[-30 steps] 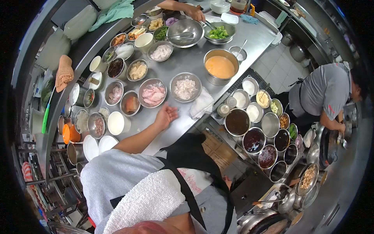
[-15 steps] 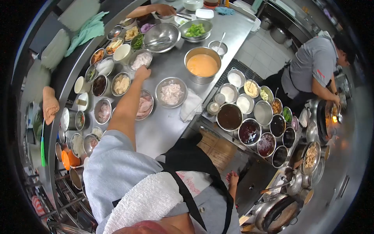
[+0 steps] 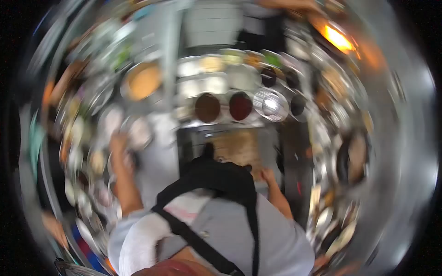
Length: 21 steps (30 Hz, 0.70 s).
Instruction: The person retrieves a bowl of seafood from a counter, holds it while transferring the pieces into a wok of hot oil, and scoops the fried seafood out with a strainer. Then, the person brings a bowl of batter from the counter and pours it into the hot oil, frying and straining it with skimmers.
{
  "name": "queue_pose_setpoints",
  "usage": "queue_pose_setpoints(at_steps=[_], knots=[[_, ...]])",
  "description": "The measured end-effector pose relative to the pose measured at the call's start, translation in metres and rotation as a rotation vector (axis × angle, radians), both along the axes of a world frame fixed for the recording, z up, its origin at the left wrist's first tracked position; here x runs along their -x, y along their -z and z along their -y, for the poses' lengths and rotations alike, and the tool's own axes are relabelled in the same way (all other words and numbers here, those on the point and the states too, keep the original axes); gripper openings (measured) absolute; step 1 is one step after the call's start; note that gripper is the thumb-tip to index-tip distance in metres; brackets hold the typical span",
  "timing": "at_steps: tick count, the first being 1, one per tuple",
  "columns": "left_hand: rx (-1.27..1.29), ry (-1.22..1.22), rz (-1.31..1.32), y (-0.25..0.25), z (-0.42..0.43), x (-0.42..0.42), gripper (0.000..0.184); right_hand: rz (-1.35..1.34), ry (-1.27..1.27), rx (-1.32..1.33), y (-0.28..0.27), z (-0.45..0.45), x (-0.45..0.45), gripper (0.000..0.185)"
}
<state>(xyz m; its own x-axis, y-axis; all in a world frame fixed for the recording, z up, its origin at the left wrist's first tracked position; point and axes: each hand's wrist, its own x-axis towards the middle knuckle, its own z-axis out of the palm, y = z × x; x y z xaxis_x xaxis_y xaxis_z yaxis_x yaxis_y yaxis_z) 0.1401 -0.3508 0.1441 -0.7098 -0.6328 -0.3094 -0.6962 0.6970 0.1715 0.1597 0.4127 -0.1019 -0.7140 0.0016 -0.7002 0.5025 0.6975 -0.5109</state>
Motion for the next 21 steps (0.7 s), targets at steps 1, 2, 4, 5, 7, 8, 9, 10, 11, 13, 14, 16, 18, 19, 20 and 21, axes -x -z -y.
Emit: queue_pose_setpoints(at_steps=[1,2,4,5,7,8,9,10,11,13,14,16,18,19,20,21], knots=[[0.018,0.254,-0.157,0.098,0.066,-0.029,0.041,-0.025,0.161,0.108,-0.047,0.025,0.013,0.037],[0.020,-0.006,-0.260,0.034,0.015,-0.017,0.032,-0.171,0.087,-0.016,-0.024,0.021,0.020,0.037],[0.033,0.075,-0.172,0.040,0.037,-0.020,0.034,-0.175,0.229,0.070,-0.067,0.039,0.040,0.033],[-0.124,0.087,-0.342,0.085,0.083,-0.027,0.037,-0.164,0.292,0.161,-0.061,0.037,0.046,0.030],[-0.431,-0.168,-0.362,0.063,0.069,-0.017,0.029,-0.200,0.339,0.219,-0.059,0.037,0.056,0.030],[-0.494,-0.135,-0.348,0.052,0.070,-0.016,0.027,-0.215,0.380,0.227,-0.062,0.035,0.054,0.030],[-0.543,-0.110,-0.374,0.054,0.081,-0.019,0.019,-0.191,0.395,0.238,-0.066,0.033,0.053,0.029],[-0.411,-0.022,-0.337,0.040,0.082,-0.020,0.022,-0.168,0.409,0.249,-0.064,0.028,0.053,0.028],[-0.448,-0.095,-0.321,0.025,0.082,-0.024,0.022,-0.184,0.440,0.260,-0.065,0.020,0.049,0.028],[-0.435,-0.081,-0.509,0.011,0.093,-0.031,0.021,-0.171,0.456,0.260,-0.049,-0.008,0.031,0.024],[-0.496,-0.181,-0.361,0.008,0.140,-0.021,0.019,-0.184,0.481,0.270,-0.048,-0.023,0.021,0.024],[-0.516,-0.105,-0.393,-0.028,0.122,0.003,0.019,0.004,0.842,0.416,-0.055,-0.053,0.005,0.025],[-0.563,-0.006,-0.430,-0.068,0.105,0.011,0.019,-0.002,0.936,0.414,-0.052,-0.081,-0.002,0.025],[-0.589,0.038,-0.444,-0.098,0.060,0.018,0.019,-0.002,1.016,0.391,-0.050,-0.095,-0.003,0.026],[-0.615,0.081,-0.458,-0.131,0.007,0.020,0.020,0.000,1.023,0.400,-0.047,-0.105,-0.002,0.026],[-0.643,0.122,-0.471,-0.152,-0.050,0.021,0.020,-0.034,1.051,0.387,-0.050,-0.114,-0.001,0.026]])
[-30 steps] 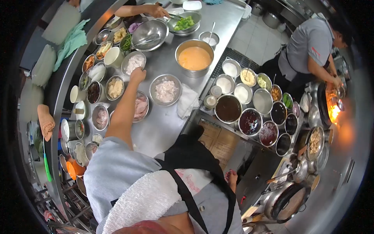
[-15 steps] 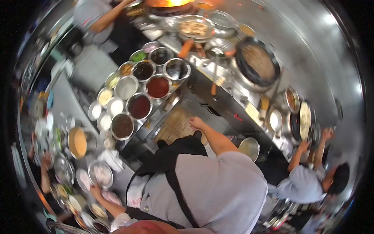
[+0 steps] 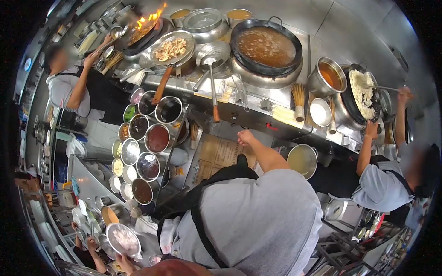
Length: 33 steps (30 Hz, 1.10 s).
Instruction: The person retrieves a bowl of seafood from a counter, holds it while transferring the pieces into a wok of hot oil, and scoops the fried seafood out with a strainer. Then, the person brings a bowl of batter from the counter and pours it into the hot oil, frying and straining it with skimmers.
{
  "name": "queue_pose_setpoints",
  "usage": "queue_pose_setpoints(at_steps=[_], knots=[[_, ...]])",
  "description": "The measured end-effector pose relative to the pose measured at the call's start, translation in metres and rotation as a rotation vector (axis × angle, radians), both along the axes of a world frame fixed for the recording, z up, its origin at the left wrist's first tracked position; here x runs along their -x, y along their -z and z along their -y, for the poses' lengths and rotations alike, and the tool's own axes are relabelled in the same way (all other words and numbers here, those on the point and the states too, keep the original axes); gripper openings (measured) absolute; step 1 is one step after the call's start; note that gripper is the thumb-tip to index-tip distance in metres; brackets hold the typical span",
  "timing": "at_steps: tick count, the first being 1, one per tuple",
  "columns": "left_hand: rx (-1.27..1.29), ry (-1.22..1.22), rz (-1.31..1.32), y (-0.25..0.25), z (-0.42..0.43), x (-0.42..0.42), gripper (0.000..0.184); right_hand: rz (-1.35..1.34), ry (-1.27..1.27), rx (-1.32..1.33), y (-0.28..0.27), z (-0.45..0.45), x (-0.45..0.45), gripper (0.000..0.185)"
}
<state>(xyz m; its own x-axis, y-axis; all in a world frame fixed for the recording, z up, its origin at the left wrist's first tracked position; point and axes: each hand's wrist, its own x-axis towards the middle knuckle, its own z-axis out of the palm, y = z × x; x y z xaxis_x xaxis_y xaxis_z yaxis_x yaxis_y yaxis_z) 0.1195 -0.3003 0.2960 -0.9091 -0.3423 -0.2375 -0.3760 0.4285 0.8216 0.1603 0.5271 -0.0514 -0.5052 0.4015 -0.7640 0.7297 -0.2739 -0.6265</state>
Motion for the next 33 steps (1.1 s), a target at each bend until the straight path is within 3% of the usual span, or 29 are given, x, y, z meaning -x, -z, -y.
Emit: queue_pose_setpoints(at_steps=[1,3,5,7,9,11,16,21,23,27,29,30,33], knots=[[-0.121,0.067,-0.195,-0.009,-0.057,0.009,0.023,-0.018,0.035,-0.025,-0.005,-0.008,0.003,0.027],[-0.168,0.115,-0.035,-0.022,-0.131,0.028,0.028,-0.077,0.052,-0.014,-0.013,-0.021,0.010,0.026],[-0.270,0.281,-0.065,-0.007,-0.184,0.051,0.037,-0.127,0.075,-0.003,-0.031,-0.028,0.016,0.026],[-0.374,0.346,-0.094,0.026,-0.224,0.070,0.038,-0.262,0.554,0.157,-0.060,-0.028,0.021,0.030],[-0.463,0.459,-0.026,0.046,-0.272,0.086,0.038,-0.376,0.689,0.294,-0.073,-0.044,0.027,0.030],[-0.535,0.398,0.017,0.068,-0.319,0.095,0.036,-0.484,0.825,0.426,-0.070,-0.057,0.034,0.031],[-0.512,0.655,0.202,0.060,-0.435,0.114,0.031,-0.579,0.545,0.420,-0.046,-0.047,0.020,0.023],[-0.676,0.841,0.401,0.084,-0.509,0.142,0.036,-0.497,0.084,0.662,-0.099,0.010,-0.077,0.055],[-0.708,0.952,0.456,0.088,-0.562,0.156,0.039,-0.532,0.223,0.703,-0.136,0.014,-0.118,0.061],[-0.723,1.095,0.532,0.101,-0.647,0.177,0.038,-0.626,0.323,0.418,-0.221,-0.011,-0.134,0.061],[-0.730,1.197,0.487,0.111,-0.691,0.188,0.036,-0.784,0.552,0.451,-0.239,-0.031,-0.122,0.051],[-0.724,1.251,0.451,0.112,-0.711,0.192,0.035,-0.736,0.685,0.343,-0.258,-0.041,-0.108,0.050],[-0.662,1.352,0.320,0.108,-0.762,0.202,0.031,-0.598,0.619,-0.235,-0.292,-0.064,-0.083,0.041]])
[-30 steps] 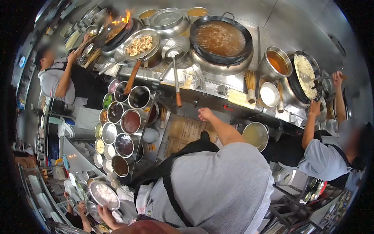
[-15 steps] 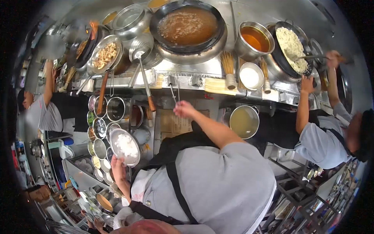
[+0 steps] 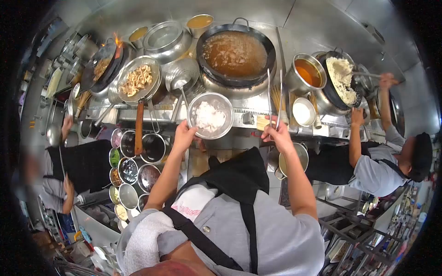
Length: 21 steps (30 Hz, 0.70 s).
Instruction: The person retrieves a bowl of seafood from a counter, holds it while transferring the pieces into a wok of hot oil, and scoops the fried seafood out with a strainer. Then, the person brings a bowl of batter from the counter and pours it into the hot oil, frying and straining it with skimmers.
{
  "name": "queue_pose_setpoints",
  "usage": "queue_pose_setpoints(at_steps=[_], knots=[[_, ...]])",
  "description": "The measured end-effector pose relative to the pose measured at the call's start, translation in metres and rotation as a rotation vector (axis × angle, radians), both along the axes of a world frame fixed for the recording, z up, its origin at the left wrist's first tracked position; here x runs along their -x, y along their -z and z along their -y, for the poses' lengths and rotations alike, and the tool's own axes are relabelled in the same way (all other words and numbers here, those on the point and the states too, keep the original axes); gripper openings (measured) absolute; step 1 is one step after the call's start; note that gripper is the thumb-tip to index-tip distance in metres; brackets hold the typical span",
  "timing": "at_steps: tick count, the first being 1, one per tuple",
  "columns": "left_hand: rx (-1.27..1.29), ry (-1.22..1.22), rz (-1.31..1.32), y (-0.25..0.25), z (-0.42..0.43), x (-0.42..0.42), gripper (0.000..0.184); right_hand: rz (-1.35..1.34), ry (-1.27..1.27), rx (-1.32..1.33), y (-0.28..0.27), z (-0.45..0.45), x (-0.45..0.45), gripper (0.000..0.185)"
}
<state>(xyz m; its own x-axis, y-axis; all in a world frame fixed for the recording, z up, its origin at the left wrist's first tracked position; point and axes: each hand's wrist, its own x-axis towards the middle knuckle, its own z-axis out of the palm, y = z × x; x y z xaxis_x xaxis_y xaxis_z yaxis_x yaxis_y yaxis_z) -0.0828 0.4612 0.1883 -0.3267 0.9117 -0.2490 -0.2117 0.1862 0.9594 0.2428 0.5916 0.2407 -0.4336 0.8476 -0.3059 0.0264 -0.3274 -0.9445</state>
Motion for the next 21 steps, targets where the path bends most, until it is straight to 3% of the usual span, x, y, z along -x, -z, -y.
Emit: queue_pose_setpoints(at_steps=[5,7,8,9,11,16,21], knots=[[-0.139,-0.089,-0.016,-0.004,-0.033,0.013,0.019,0.294,-0.101,-0.195,-0.077,-0.017,0.009,0.030],[-0.138,-0.085,-0.079,-0.004,-0.038,0.017,0.015,0.460,-0.267,-0.368,-0.084,-0.025,0.007,0.034],[-0.156,-0.097,-0.063,-0.008,-0.041,0.018,0.015,0.582,-0.197,-0.671,-0.091,-0.013,0.019,0.041],[-0.174,-0.110,-0.046,-0.012,-0.042,0.018,0.014,0.584,-0.192,-0.678,-0.107,-0.004,0.031,0.041],[-0.198,-0.103,-0.085,-0.027,-0.041,0.018,0.014,0.958,-0.291,-0.813,-0.138,0.007,0.047,0.041],[-0.215,-0.032,-0.177,-0.029,-0.047,0.021,0.015,0.878,-0.351,-1.140,-0.130,0.005,0.072,0.036],[-0.175,-0.020,-0.025,-0.034,-0.060,0.024,0.015,0.886,-0.365,-1.302,-0.131,-0.015,0.084,0.034]])
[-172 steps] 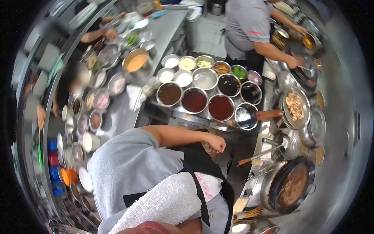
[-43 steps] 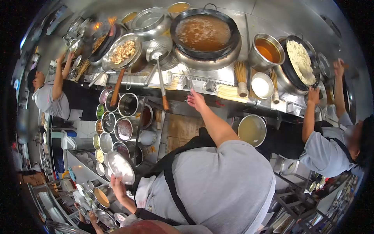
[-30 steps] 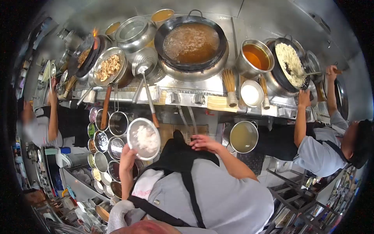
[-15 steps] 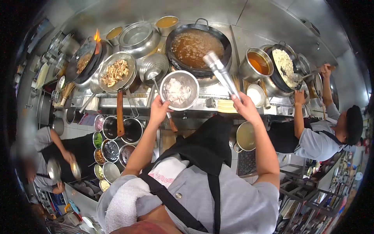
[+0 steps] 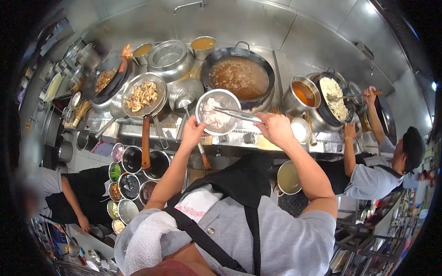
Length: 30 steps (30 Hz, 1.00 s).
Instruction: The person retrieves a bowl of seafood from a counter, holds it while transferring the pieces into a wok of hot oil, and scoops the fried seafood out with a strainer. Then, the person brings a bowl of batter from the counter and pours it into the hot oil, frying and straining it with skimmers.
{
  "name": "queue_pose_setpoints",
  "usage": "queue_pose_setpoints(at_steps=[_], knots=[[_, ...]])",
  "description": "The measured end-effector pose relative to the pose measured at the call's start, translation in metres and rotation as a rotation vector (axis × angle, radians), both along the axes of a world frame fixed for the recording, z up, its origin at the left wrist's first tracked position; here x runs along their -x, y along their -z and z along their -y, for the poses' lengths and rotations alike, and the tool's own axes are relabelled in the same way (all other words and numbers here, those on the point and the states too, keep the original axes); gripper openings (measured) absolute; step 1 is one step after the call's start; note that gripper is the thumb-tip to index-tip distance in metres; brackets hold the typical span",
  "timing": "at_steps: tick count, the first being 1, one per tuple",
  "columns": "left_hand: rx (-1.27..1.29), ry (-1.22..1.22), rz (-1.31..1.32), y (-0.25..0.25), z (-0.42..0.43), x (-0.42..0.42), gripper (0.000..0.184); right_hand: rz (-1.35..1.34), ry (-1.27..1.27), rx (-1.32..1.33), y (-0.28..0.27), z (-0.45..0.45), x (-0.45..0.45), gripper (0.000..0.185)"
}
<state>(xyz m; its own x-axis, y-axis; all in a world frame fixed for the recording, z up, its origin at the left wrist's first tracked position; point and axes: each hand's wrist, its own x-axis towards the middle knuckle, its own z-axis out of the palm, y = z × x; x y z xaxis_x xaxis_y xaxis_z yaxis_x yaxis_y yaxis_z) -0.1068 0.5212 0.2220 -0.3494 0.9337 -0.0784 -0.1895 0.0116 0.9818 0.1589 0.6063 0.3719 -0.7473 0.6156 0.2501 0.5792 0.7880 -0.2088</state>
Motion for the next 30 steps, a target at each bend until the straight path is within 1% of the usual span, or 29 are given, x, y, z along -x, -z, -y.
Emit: queue_pose_setpoints(at_steps=[2,3,4,7,8,9,11,12,14,15,16,18,20,21,22,24,25,26,27,28,29,30], knots=[[-0.054,-0.056,0.020,0.005,-0.008,0.001,0.014,-0.026,0.081,0.020,-0.010,-0.010,-0.003,0.034],[-0.034,-0.063,0.066,0.009,-0.012,0.003,0.015,-0.091,0.105,0.059,-0.019,-0.014,-0.004,0.034],[-0.013,-0.069,0.114,0.010,-0.015,0.004,0.016,-0.090,0.098,0.055,-0.027,-0.020,-0.006,0.034],[0.025,-0.065,0.105,0.012,-0.021,0.005,0.018,-0.085,0.201,0.058,-0.054,-0.038,-0.010,0.035],[0.047,-0.065,0.099,0.013,-0.023,0.007,0.018,-0.082,0.185,0.053,-0.062,-0.043,-0.011,0.035],[0.085,-0.074,0.083,0.026,-0.025,0.009,0.019,-0.084,0.203,0.041,-0.069,-0.050,-0.014,0.035],[0.094,-0.103,0.111,0.026,-0.020,0.005,0.019,-0.064,0.251,0.048,-0.074,-0.064,-0.018,0.034],[0.109,-0.114,0.137,0.028,-0.015,0.002,0.019,-0.062,0.231,0.053,-0.067,-0.076,-0.022,0.034],[0.088,-0.145,0.143,0.042,-0.012,0.000,0.018,-0.037,0.202,-0.014,-0.036,-0.108,-0.028,0.034],[0.062,-0.158,0.150,0.047,-0.010,0.000,0.017,0.036,0.268,0.071,-0.019,-0.120,-0.027,0.035],[0.064,-0.177,0.146,0.039,-0.006,-0.003,0.017,0.033,0.270,0.064,0.007,-0.135,-0.028,0.036],[0.075,-0.195,0.165,0.016,0.002,-0.009,0.015,0.153,0.335,0.164,0.050,-0.158,-0.024,0.037],[0.070,-0.215,0.159,0.015,0.000,-0.012,0.014,0.107,0.414,0.254,0.097,-0.177,-0.024,0.040],[0.077,-0.233,0.139,0.013,-0.001,-0.013,0.015,0.037,0.460,0.302,0.110,-0.181,-0.022,0.042],[0.081,-0.252,0.116,0.011,-0.002,-0.013,0.015,0.039,0.448,0.301,0.106,-0.180,-0.021,0.042],[0.075,-0.265,0.106,0.008,-0.003,-0.014,0.016,-0.108,0.356,0.191,0.068,-0.162,-0.017,0.042],[0.072,-0.273,0.062,0.010,-0.005,-0.014,0.015,-0.129,0.263,0.259,0.029,-0.141,-0.016,0.042],[0.069,-0.276,0.018,0.012,-0.007,-0.013,0.015,-0.134,0.264,0.264,0.003,-0.127,-0.014,0.042],[0.073,-0.270,0.012,0.016,-0.009,-0.012,0.015,-0.088,0.129,0.292,-0.018,-0.115,-0.014,0.042],[0.065,-0.248,-0.046,0.022,-0.012,-0.011,0.015,-0.043,-0.002,0.320,-0.025,-0.106,-0.013,0.042],[0.056,-0.225,-0.103,0.021,-0.013,-0.012,0.015,0.035,-0.034,0.293,-0.023,-0.098,-0.006,0.041],[0.058,-0.212,-0.106,0.021,-0.015,-0.016,0.015,0.113,-0.066,0.265,-0.019,-0.093,-0.002,0.041]])
